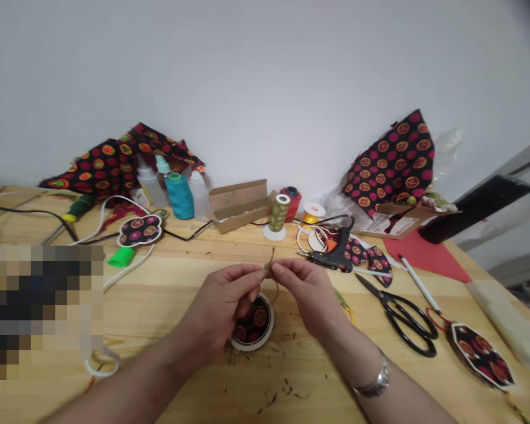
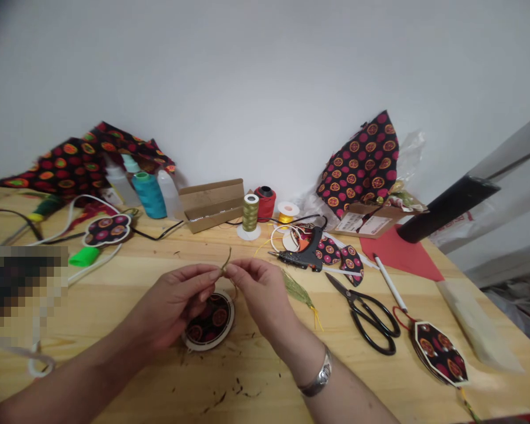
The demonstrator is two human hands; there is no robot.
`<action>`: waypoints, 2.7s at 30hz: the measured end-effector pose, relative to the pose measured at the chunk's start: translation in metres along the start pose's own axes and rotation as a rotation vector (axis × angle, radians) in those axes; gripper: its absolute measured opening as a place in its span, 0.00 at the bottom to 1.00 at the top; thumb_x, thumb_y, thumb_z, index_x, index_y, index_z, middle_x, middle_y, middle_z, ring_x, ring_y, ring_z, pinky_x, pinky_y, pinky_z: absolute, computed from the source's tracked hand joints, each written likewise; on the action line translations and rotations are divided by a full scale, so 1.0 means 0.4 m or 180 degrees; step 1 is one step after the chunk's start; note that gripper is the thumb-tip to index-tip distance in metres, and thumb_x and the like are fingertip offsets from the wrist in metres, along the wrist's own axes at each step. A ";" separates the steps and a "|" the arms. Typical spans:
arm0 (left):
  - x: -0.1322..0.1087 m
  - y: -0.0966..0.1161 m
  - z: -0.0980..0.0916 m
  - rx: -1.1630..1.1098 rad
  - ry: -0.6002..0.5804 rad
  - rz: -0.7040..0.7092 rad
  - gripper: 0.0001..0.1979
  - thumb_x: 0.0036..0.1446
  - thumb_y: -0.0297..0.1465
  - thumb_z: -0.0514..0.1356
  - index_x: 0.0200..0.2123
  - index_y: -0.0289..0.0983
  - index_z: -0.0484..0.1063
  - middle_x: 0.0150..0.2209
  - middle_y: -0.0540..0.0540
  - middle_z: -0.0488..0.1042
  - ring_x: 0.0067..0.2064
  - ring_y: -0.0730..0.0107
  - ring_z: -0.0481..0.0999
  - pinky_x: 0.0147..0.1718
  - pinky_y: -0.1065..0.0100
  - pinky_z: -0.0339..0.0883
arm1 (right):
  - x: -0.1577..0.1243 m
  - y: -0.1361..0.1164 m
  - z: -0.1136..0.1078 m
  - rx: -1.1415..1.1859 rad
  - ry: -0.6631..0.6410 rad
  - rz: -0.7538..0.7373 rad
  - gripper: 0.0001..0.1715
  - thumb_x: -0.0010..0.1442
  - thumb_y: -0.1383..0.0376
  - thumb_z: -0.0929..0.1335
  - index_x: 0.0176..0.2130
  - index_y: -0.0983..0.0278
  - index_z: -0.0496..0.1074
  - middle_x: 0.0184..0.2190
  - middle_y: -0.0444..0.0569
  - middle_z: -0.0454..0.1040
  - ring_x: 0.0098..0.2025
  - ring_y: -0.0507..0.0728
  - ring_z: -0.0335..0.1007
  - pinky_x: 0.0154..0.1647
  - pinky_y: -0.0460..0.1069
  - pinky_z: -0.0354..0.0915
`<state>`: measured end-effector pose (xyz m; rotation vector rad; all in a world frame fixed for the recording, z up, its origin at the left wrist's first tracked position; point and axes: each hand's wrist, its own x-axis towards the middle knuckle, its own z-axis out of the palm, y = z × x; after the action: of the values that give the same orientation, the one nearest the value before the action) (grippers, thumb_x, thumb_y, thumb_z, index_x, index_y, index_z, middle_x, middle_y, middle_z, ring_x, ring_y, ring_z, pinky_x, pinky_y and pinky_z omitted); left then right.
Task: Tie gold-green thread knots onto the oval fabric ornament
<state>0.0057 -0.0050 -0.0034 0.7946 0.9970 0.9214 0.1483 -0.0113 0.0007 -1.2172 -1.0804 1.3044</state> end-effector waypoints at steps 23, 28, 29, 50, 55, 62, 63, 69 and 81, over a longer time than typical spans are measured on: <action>-0.013 -0.007 0.006 0.0662 -0.0192 0.0111 0.12 0.48 0.39 0.62 0.26 0.34 0.74 0.15 0.56 0.59 0.17 0.82 0.51 0.16 0.75 0.42 | -0.007 -0.008 0.004 -0.0080 0.0140 0.0017 0.09 0.45 0.63 0.70 0.21 0.66 0.68 0.13 0.37 0.60 0.17 0.45 0.50 0.17 0.43 0.48; -0.014 -0.005 0.009 0.0648 -0.0217 0.0089 0.11 0.48 0.38 0.62 0.27 0.35 0.75 0.14 0.56 0.59 0.16 0.82 0.51 0.16 0.75 0.41 | -0.005 -0.010 -0.001 -0.0230 0.0243 -0.0100 0.08 0.45 0.64 0.70 0.20 0.65 0.68 0.13 0.37 0.59 0.18 0.46 0.50 0.18 0.44 0.48; -0.013 -0.005 0.009 0.0645 -0.0224 0.0083 0.11 0.48 0.38 0.61 0.27 0.35 0.75 0.14 0.56 0.59 0.16 0.82 0.51 0.16 0.75 0.41 | -0.004 -0.011 -0.002 -0.0218 0.0254 -0.0113 0.08 0.45 0.64 0.70 0.20 0.65 0.68 0.13 0.37 0.59 0.18 0.47 0.50 0.19 0.44 0.48; -0.012 -0.006 0.008 0.0546 -0.0300 0.0018 0.13 0.47 0.39 0.62 0.31 0.35 0.76 0.13 0.58 0.53 0.16 0.82 0.47 0.15 0.75 0.39 | -0.001 -0.013 -0.006 -0.0392 0.0292 -0.0150 0.08 0.47 0.64 0.69 0.20 0.65 0.70 0.12 0.37 0.57 0.17 0.47 0.49 0.18 0.44 0.50; -0.013 -0.003 0.013 0.0603 -0.0166 -0.0051 0.14 0.44 0.39 0.64 0.30 0.34 0.77 0.15 0.56 0.58 0.16 0.82 0.49 0.15 0.76 0.40 | -0.002 -0.012 -0.005 -0.0439 0.0315 -0.0144 0.08 0.46 0.64 0.69 0.20 0.65 0.70 0.12 0.38 0.58 0.17 0.47 0.51 0.19 0.44 0.51; -0.016 0.006 0.019 0.0771 -0.0054 0.0037 0.10 0.44 0.37 0.64 0.26 0.35 0.77 0.14 0.56 0.59 0.16 0.82 0.51 0.15 0.76 0.41 | -0.005 -0.017 -0.003 -0.0481 0.0277 -0.0155 0.08 0.45 0.64 0.70 0.21 0.66 0.71 0.15 0.39 0.63 0.18 0.46 0.49 0.17 0.43 0.47; -0.017 0.005 0.018 0.0780 -0.0062 0.0030 0.11 0.44 0.37 0.64 0.26 0.35 0.77 0.14 0.56 0.59 0.16 0.82 0.51 0.15 0.76 0.41 | -0.005 -0.017 -0.002 -0.0462 0.0263 -0.0154 0.08 0.45 0.64 0.70 0.21 0.66 0.71 0.15 0.39 0.63 0.18 0.46 0.49 0.16 0.43 0.47; -0.013 -0.002 0.008 0.0636 -0.0133 0.0053 0.12 0.44 0.39 0.63 0.25 0.34 0.76 0.14 0.56 0.56 0.16 0.82 0.49 0.15 0.75 0.40 | -0.004 -0.010 -0.004 -0.0239 0.0025 0.0056 0.12 0.47 0.59 0.70 0.23 0.67 0.72 0.13 0.39 0.59 0.16 0.45 0.48 0.15 0.43 0.46; -0.012 0.001 0.011 0.0712 -0.0055 0.0044 0.12 0.45 0.39 0.63 0.26 0.34 0.75 0.15 0.57 0.55 0.17 0.82 0.50 0.16 0.76 0.41 | -0.001 -0.004 -0.005 -0.0192 0.0010 0.0131 0.08 0.43 0.63 0.72 0.23 0.66 0.72 0.17 0.41 0.66 0.18 0.45 0.51 0.18 0.43 0.48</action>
<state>0.0085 -0.0098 -0.0002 0.9962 1.0929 0.8220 0.1505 -0.0118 0.0020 -1.2921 -1.1044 1.3088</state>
